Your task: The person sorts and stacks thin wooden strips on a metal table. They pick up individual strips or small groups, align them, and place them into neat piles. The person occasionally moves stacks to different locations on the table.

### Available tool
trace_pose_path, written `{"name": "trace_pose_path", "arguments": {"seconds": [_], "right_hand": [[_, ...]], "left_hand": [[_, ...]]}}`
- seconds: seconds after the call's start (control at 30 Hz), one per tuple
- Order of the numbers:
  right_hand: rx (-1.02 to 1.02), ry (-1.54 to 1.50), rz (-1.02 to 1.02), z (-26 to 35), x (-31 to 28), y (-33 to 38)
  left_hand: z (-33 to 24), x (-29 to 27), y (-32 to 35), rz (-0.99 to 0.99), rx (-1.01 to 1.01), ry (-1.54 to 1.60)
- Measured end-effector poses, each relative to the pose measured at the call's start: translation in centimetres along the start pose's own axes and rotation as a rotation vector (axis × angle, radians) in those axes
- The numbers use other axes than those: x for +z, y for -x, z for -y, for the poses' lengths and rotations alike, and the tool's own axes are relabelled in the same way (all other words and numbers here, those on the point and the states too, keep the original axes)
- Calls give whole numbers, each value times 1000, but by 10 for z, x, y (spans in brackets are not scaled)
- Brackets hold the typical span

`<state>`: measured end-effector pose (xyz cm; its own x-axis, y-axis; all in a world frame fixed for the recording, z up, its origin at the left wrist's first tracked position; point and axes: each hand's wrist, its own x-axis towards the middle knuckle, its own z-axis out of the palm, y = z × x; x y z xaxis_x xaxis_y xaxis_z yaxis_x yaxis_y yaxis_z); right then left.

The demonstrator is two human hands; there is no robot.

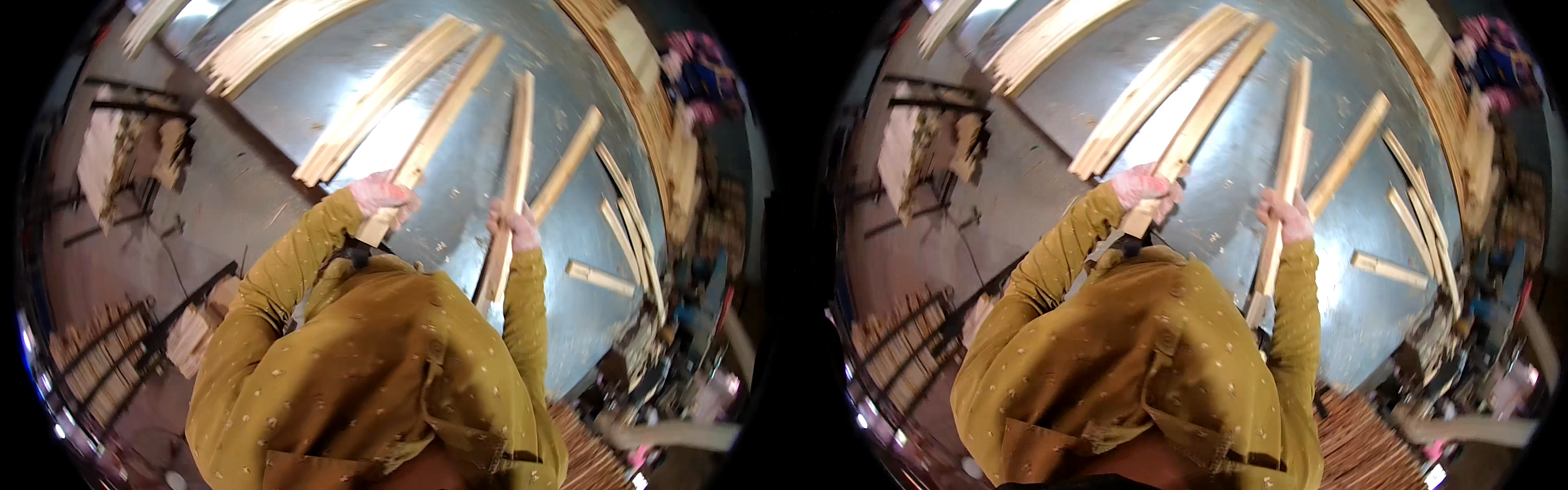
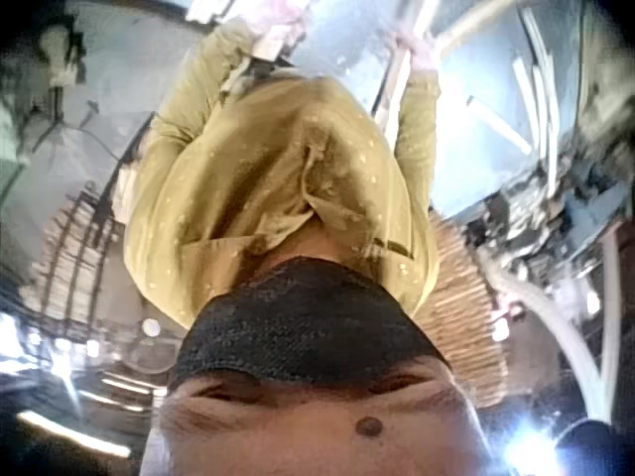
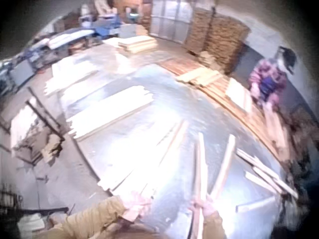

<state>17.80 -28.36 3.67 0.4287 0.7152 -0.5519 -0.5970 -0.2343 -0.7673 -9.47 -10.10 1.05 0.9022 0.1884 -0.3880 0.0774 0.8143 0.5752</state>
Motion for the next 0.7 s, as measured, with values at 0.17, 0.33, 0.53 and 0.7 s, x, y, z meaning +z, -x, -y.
{"name": "trace_pose_path", "arguments": {"seconds": [0.17,0.33,0.53,0.7], "right_hand": [[-63,245,-184,-38,-2,-25],[25,189,-136,-57,47,-66],[-126,-178,21,-27,142,-50],[-243,21,399,-18,199,10]], "left_hand": [[0,9,65,-480,348,-43],[61,29,203,-1332,818,116],[219,21,397,-1859,1139,918],[330,5,497,-2020,948,1152]]}}
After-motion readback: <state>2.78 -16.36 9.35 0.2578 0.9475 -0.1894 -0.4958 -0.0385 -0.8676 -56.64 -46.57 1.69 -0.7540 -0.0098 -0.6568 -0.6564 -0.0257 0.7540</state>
